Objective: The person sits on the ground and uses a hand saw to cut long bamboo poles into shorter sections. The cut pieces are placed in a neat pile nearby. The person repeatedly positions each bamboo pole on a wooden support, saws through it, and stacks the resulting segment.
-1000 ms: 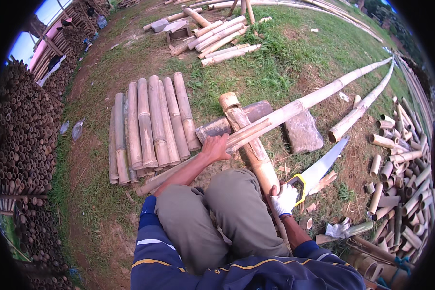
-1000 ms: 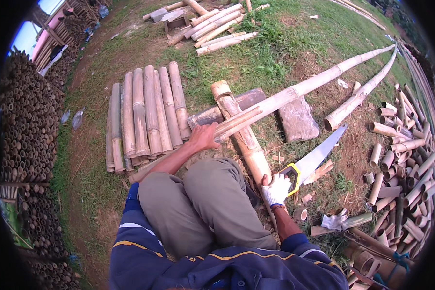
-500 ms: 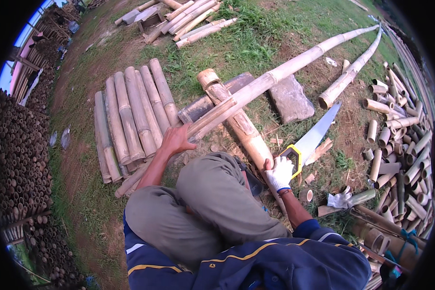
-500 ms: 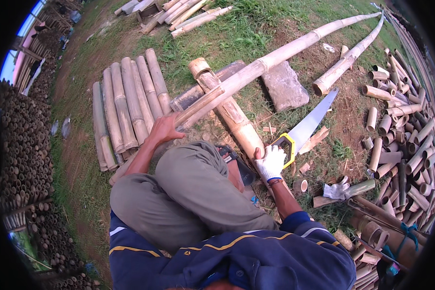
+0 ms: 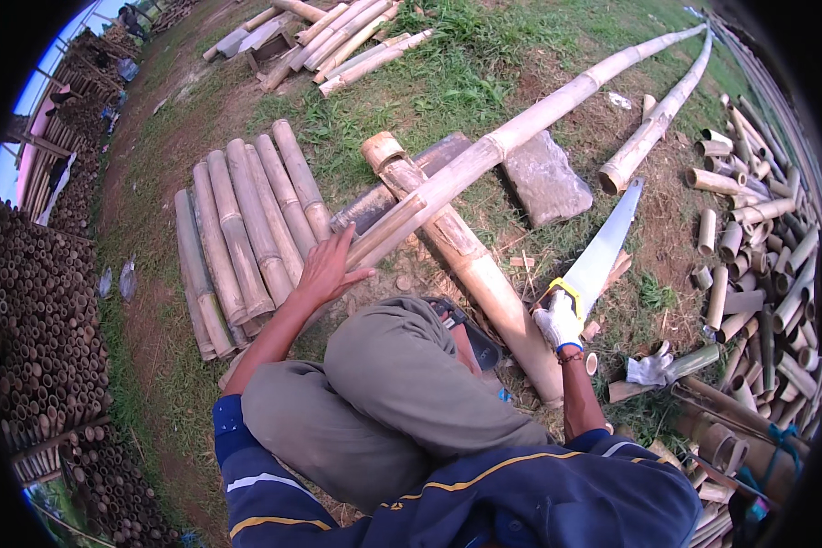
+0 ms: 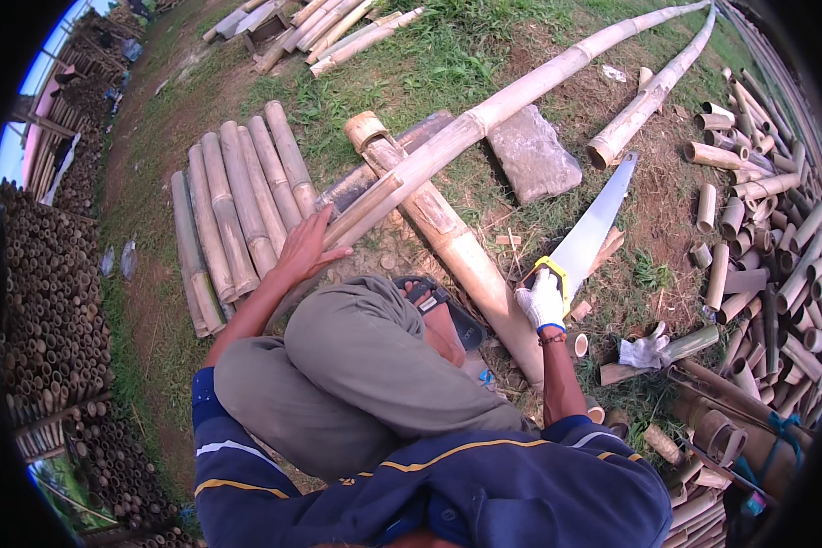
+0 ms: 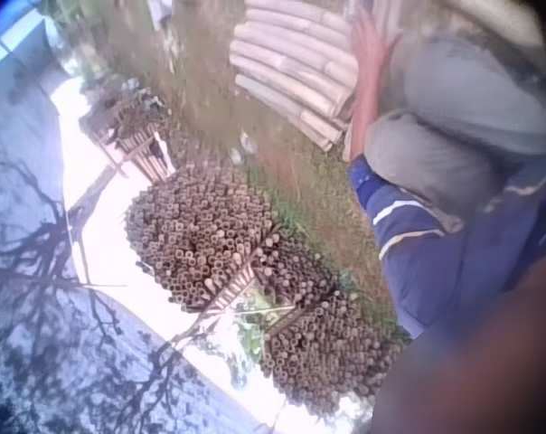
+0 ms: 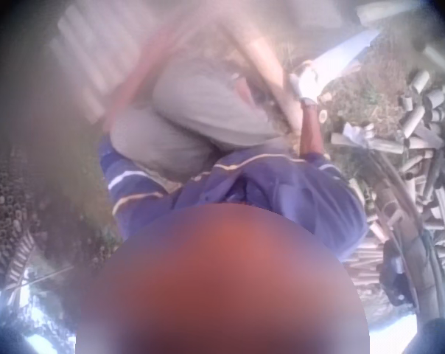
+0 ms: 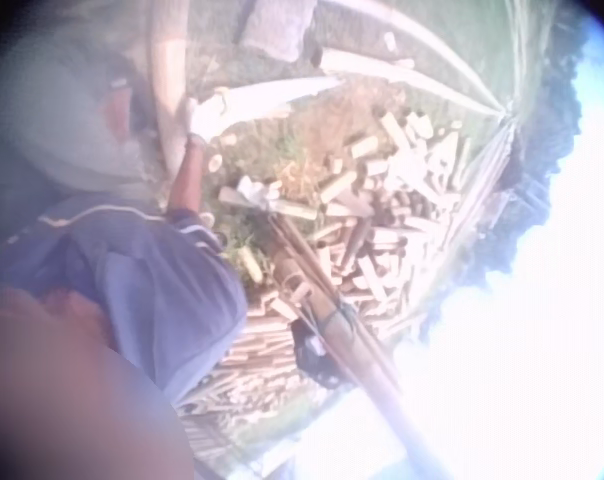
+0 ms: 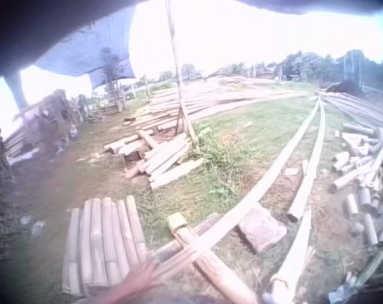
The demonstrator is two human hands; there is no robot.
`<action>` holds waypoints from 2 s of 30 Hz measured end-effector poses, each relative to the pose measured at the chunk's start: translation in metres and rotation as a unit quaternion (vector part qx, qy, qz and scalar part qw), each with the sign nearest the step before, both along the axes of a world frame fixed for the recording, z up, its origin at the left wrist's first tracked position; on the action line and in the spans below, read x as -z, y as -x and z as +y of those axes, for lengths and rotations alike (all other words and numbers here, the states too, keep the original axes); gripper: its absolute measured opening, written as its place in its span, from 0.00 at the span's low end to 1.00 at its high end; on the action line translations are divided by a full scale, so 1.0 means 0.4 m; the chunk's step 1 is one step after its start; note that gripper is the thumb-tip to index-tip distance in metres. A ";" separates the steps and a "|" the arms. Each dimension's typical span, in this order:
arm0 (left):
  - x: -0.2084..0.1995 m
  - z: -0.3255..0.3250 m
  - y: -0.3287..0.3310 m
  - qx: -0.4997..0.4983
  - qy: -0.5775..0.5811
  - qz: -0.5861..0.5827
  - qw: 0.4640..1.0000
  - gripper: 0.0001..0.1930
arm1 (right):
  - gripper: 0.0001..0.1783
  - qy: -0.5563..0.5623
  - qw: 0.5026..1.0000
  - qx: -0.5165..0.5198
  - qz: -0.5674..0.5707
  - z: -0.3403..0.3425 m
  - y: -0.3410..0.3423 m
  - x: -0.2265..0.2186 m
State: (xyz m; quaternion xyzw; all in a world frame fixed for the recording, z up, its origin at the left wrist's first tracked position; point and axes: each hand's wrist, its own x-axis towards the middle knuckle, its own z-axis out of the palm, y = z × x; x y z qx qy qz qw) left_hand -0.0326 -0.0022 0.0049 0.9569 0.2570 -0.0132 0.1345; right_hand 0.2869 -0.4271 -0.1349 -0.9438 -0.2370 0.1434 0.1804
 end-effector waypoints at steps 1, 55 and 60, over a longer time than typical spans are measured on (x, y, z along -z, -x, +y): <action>-0.003 0.000 -0.026 0.008 -0.002 0.015 1.000 0.60 | 0.38 -0.018 1.000 -0.018 0.001 -0.027 -0.002 -0.009; 0.026 -0.041 -0.118 -0.068 0.087 -0.012 0.994 0.62 | 0.42 -0.419 0.842 -0.225 0.255 0.183 0.188 -0.529; 0.046 -0.054 -0.147 -0.022 0.017 -0.080 0.996 0.65 | 0.45 -0.397 0.854 -0.293 0.166 0.197 0.206 -0.507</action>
